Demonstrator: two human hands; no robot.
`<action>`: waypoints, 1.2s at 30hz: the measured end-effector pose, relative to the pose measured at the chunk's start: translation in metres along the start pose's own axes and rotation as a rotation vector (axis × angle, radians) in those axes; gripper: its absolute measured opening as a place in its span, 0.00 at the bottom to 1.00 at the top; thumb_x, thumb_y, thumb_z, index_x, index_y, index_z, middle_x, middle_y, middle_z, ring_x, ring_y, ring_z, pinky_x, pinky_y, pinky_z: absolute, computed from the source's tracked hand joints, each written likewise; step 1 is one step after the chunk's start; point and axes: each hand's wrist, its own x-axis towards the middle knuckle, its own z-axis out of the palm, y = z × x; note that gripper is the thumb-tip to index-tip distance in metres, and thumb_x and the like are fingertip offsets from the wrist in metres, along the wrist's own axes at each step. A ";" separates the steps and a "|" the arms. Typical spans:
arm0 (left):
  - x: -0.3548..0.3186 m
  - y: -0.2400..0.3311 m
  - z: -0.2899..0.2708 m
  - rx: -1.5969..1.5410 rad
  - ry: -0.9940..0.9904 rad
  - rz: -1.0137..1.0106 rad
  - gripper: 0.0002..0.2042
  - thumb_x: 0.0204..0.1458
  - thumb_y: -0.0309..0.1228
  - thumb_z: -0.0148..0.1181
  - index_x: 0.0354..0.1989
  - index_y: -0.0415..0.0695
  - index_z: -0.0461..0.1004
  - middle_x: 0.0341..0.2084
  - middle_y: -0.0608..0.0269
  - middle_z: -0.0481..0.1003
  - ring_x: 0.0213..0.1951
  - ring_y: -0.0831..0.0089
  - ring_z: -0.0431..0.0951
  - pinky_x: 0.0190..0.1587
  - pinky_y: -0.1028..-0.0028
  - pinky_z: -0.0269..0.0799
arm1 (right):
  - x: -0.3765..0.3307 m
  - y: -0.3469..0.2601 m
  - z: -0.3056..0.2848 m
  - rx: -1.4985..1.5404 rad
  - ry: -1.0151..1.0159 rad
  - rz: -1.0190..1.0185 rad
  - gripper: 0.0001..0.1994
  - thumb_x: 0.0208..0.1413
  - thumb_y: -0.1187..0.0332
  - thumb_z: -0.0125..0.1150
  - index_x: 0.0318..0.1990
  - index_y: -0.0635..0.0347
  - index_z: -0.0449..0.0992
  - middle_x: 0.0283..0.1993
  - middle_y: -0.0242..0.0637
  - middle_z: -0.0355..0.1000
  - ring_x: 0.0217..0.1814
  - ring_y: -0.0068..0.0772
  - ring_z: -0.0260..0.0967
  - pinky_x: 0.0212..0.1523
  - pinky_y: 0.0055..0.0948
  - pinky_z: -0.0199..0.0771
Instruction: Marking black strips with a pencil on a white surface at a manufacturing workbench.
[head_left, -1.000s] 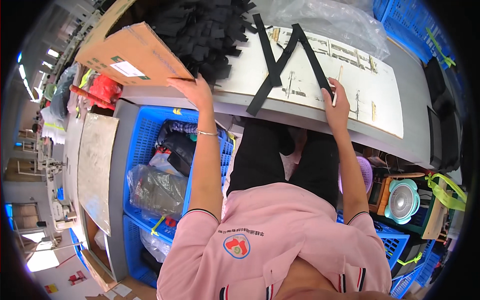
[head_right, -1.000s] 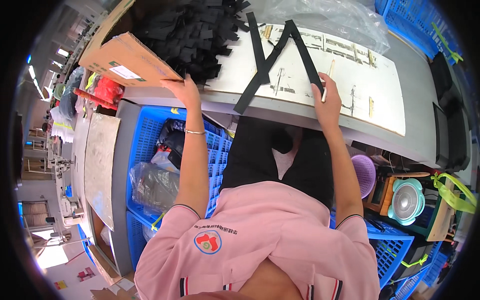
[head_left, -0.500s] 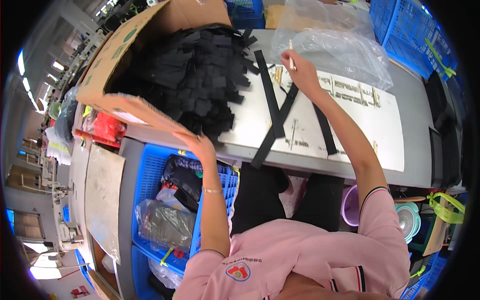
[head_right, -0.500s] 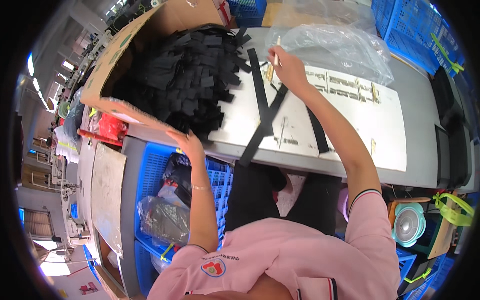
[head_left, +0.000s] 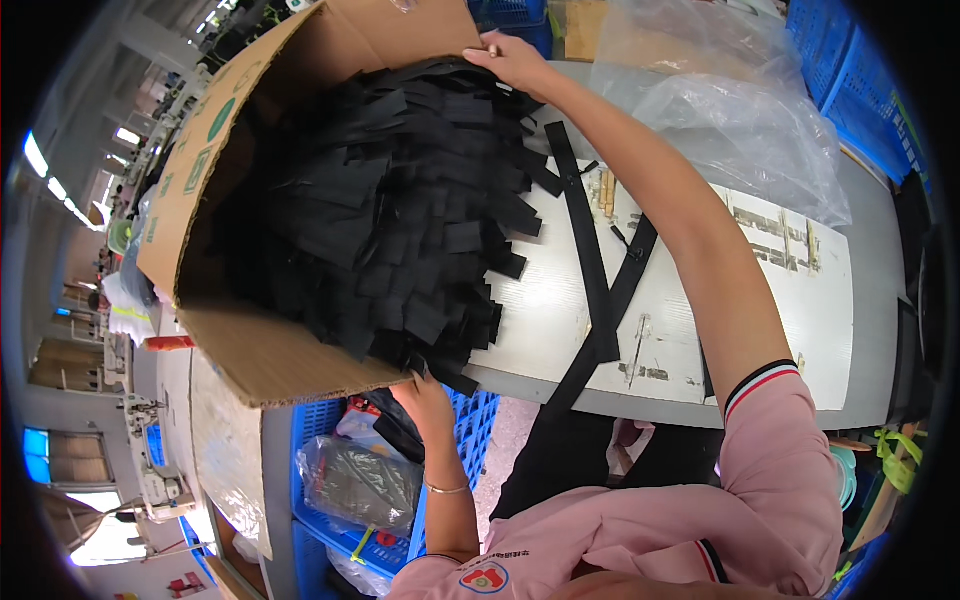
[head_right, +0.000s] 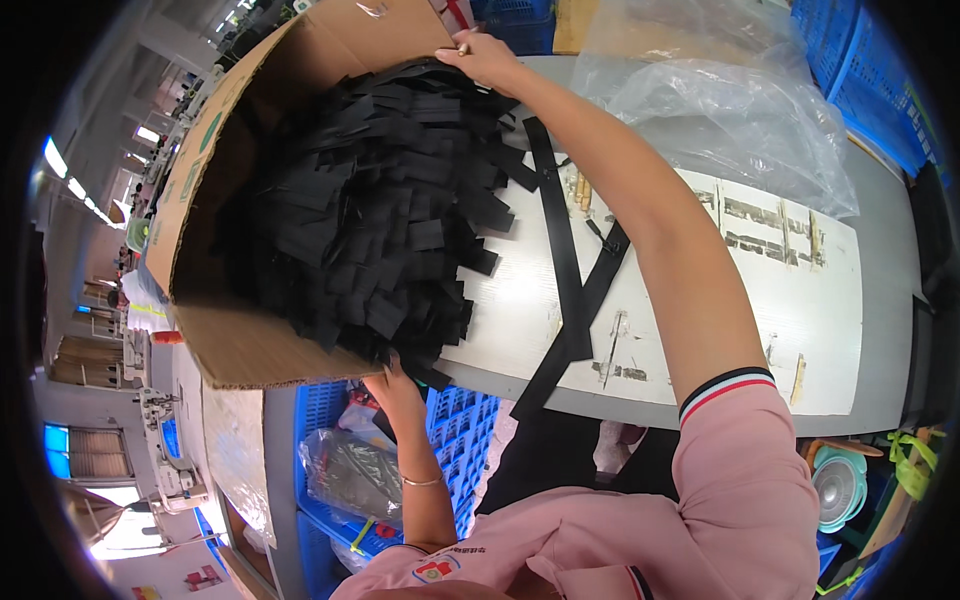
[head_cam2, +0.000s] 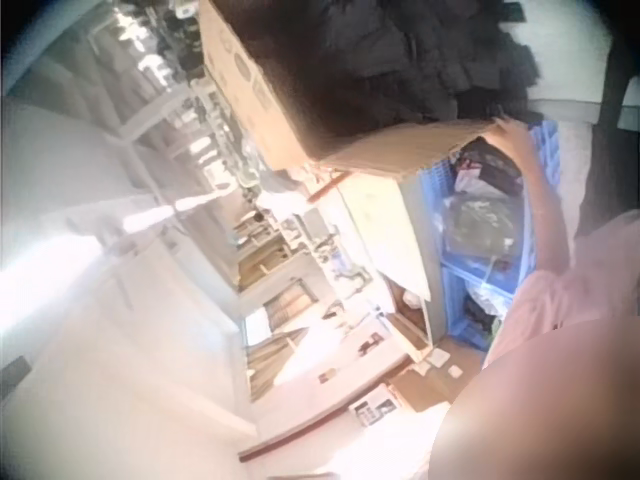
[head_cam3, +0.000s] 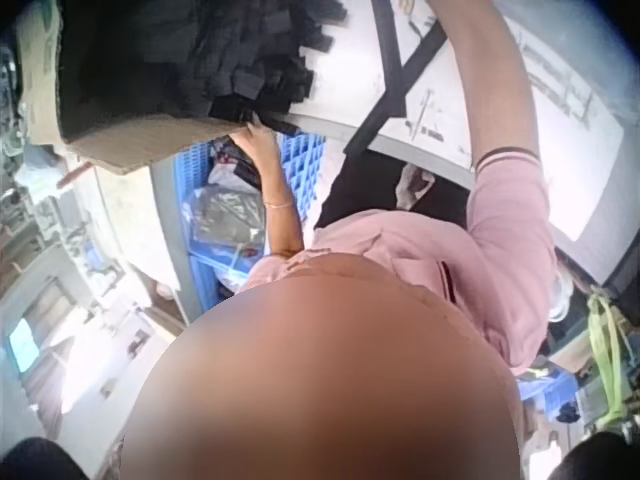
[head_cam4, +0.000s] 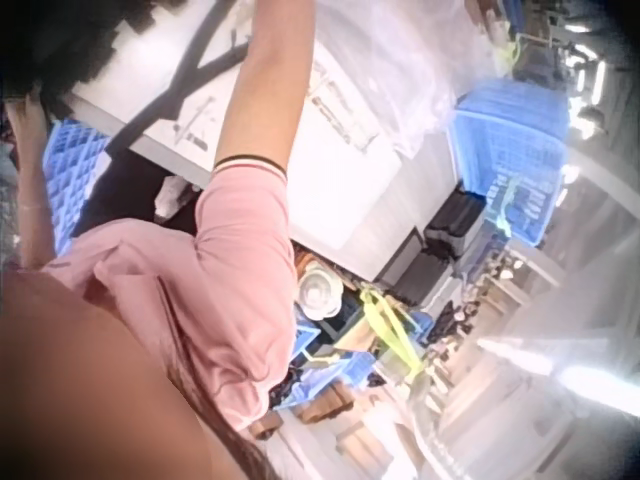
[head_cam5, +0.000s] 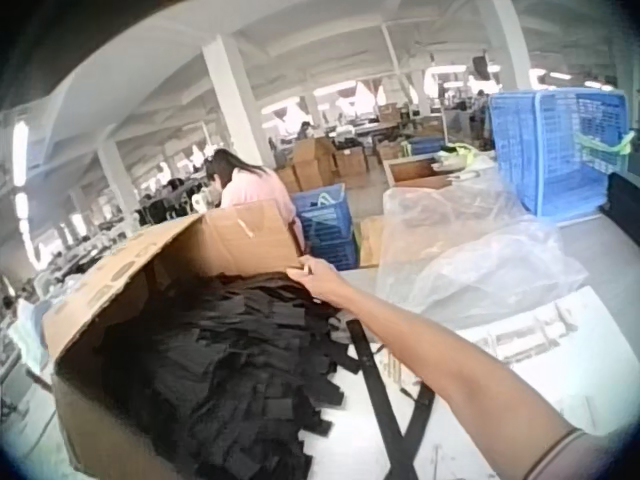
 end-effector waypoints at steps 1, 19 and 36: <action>-0.001 0.007 -0.001 0.010 -0.010 -0.003 0.22 0.62 0.24 0.59 0.63 0.29 0.63 0.62 0.48 0.68 0.62 0.60 0.67 0.69 0.66 0.54 | 0.001 -0.003 0.005 0.117 -0.119 0.105 0.31 0.58 0.41 0.65 0.55 0.60 0.78 0.47 0.51 0.80 0.52 0.54 0.79 0.53 0.46 0.76; -0.060 0.007 -0.020 0.220 -0.009 0.028 0.16 0.65 0.26 0.57 0.56 0.28 0.70 0.54 0.45 0.72 0.55 0.57 0.71 0.63 0.64 0.61 | -0.081 -0.079 0.002 -0.189 0.177 -0.048 0.15 0.63 0.58 0.65 0.49 0.60 0.78 0.39 0.58 0.79 0.46 0.60 0.78 0.44 0.49 0.75; -0.037 -0.040 -0.012 0.422 0.079 0.394 0.28 0.64 0.21 0.52 0.71 0.32 0.50 0.59 0.43 0.68 0.60 0.59 0.71 0.63 0.66 0.65 | -0.191 -0.222 0.087 -0.346 -0.528 -0.523 0.41 0.45 0.41 0.73 0.64 0.51 0.70 0.63 0.38 0.72 0.71 0.54 0.63 0.68 0.70 0.58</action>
